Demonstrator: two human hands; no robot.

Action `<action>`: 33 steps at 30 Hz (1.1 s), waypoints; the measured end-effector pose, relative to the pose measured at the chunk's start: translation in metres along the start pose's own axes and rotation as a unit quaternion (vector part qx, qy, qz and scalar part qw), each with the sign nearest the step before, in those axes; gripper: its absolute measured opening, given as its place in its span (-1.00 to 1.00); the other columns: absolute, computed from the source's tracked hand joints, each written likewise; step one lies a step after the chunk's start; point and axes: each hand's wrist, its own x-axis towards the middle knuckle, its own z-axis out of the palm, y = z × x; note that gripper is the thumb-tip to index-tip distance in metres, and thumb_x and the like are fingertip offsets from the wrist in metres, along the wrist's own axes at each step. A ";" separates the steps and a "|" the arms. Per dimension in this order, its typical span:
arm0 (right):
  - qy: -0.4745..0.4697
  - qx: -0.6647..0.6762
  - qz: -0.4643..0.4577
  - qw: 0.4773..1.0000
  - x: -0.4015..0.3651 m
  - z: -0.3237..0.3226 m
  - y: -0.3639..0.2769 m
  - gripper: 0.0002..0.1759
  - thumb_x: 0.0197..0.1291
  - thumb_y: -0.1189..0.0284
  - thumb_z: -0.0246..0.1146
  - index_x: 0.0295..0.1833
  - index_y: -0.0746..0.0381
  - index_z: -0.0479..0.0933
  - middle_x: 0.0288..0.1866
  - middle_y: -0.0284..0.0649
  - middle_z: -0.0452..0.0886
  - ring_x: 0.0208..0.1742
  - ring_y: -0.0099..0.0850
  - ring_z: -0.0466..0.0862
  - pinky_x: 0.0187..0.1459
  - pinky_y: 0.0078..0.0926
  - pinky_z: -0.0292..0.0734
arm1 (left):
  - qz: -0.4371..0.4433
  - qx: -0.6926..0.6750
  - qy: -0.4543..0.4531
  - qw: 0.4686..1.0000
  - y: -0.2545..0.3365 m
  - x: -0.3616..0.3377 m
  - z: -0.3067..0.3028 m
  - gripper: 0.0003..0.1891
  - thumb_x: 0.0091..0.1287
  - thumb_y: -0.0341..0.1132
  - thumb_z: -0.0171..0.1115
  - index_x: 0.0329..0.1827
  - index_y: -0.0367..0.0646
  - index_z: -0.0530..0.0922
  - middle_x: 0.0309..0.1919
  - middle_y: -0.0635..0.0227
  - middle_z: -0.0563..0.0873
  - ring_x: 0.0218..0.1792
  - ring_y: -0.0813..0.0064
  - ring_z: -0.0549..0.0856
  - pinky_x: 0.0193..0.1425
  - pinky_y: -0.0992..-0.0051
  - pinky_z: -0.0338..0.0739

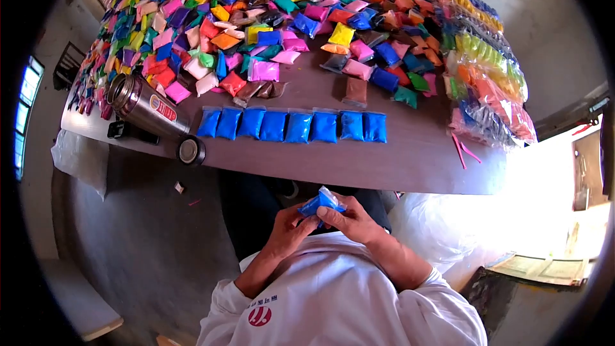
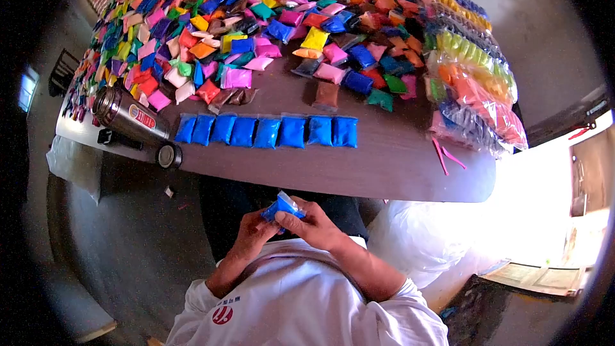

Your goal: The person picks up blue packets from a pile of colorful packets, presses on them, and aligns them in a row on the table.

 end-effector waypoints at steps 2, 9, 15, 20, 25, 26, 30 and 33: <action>0.032 -0.029 -0.037 0.998 -0.001 0.000 0.003 -0.63 0.40 0.13 0.17 -0.23 0.25 0.52 -0.38 -0.40 0.54 -0.32 -0.63 0.47 -0.26 -0.60 0.43 | 0.001 0.021 0.008 1.000 0.001 0.001 0.006 -0.64 0.37 -0.13 0.26 0.04 -0.25 0.59 -0.21 0.28 0.71 -0.18 0.54 0.69 -0.08 0.51 0.62; 0.033 0.033 -0.008 0.999 -0.002 0.002 -0.004 -0.66 0.44 0.17 0.13 -0.11 0.28 0.42 -0.27 -0.35 0.51 -0.25 -0.59 0.50 -0.19 -0.57 0.48 | -0.007 0.028 -0.006 1.000 0.009 0.002 0.009 -0.63 0.41 -0.08 0.22 0.00 -0.25 0.58 -0.27 0.30 0.70 -0.24 0.57 0.66 -0.14 0.53 0.58; 0.034 0.082 -0.091 0.992 -0.001 0.003 0.013 -0.80 0.42 0.41 0.16 -0.01 0.31 0.39 -0.21 -0.28 0.56 -0.21 -0.54 0.56 -0.17 -0.53 0.52 | -0.005 0.033 0.063 0.997 0.003 0.007 0.016 -0.68 0.42 -0.08 0.22 -0.21 -0.23 0.59 -0.44 0.38 0.64 -0.39 0.63 0.60 -0.25 0.59 0.52; 0.223 -0.059 -0.139 0.963 -0.015 -0.043 -0.005 -0.81 0.39 0.35 0.21 -0.13 0.25 0.45 -0.34 -0.43 0.45 -0.23 -0.64 0.41 -0.22 -0.62 0.39 | -0.001 0.066 -0.023 0.998 -0.004 0.004 0.022 -0.70 0.43 -0.15 0.19 -0.28 -0.25 0.58 -0.46 0.41 0.61 -0.40 0.65 0.54 -0.30 0.58 0.46; 0.331 -0.144 -0.131 0.923 -0.019 -0.121 -0.046 -0.75 0.42 0.31 0.13 -0.08 0.31 0.47 -0.37 -0.41 0.42 -0.29 -0.63 0.39 -0.27 -0.57 0.37 | -0.028 0.159 0.027 0.986 -0.019 0.008 0.017 -0.67 0.43 -0.16 0.18 -0.35 -0.29 0.60 -0.48 0.34 0.66 -0.43 0.63 0.60 -0.33 0.58 0.48; 0.338 -0.181 -0.110 0.917 -0.016 -0.133 -0.048 -0.75 0.41 0.33 0.14 -0.04 0.33 0.47 -0.36 -0.39 0.44 -0.29 -0.62 0.40 -0.28 -0.56 0.37 | -0.040 0.147 0.049 0.987 -0.026 0.009 0.014 -0.67 0.42 -0.16 0.17 -0.36 -0.28 0.60 -0.50 0.32 0.67 -0.45 0.59 0.61 -0.32 0.56 0.49; 0.316 -0.267 -0.059 0.908 0.000 -0.158 -0.052 -0.72 0.33 0.40 0.20 0.08 0.31 0.49 -0.33 -0.29 0.50 -0.31 -0.55 0.46 -0.27 -0.48 0.41 | -0.034 0.071 0.098 0.992 -0.045 0.012 0.002 -0.62 0.42 -0.11 0.15 -0.41 -0.29 0.57 -0.49 0.32 0.64 -0.47 0.54 0.58 -0.31 0.49 0.48; 0.267 -0.373 -0.093 0.884 0.013 -0.172 -0.049 -0.66 0.26 0.44 0.23 0.14 0.26 0.50 -0.31 -0.21 0.56 -0.30 -0.44 0.54 -0.22 -0.39 0.46 | -0.077 -0.026 0.175 0.981 -0.058 0.012 -0.008 -0.67 0.36 -0.13 0.18 -0.42 -0.24 0.53 -0.46 0.27 0.65 -0.46 0.47 0.60 -0.29 0.45 0.49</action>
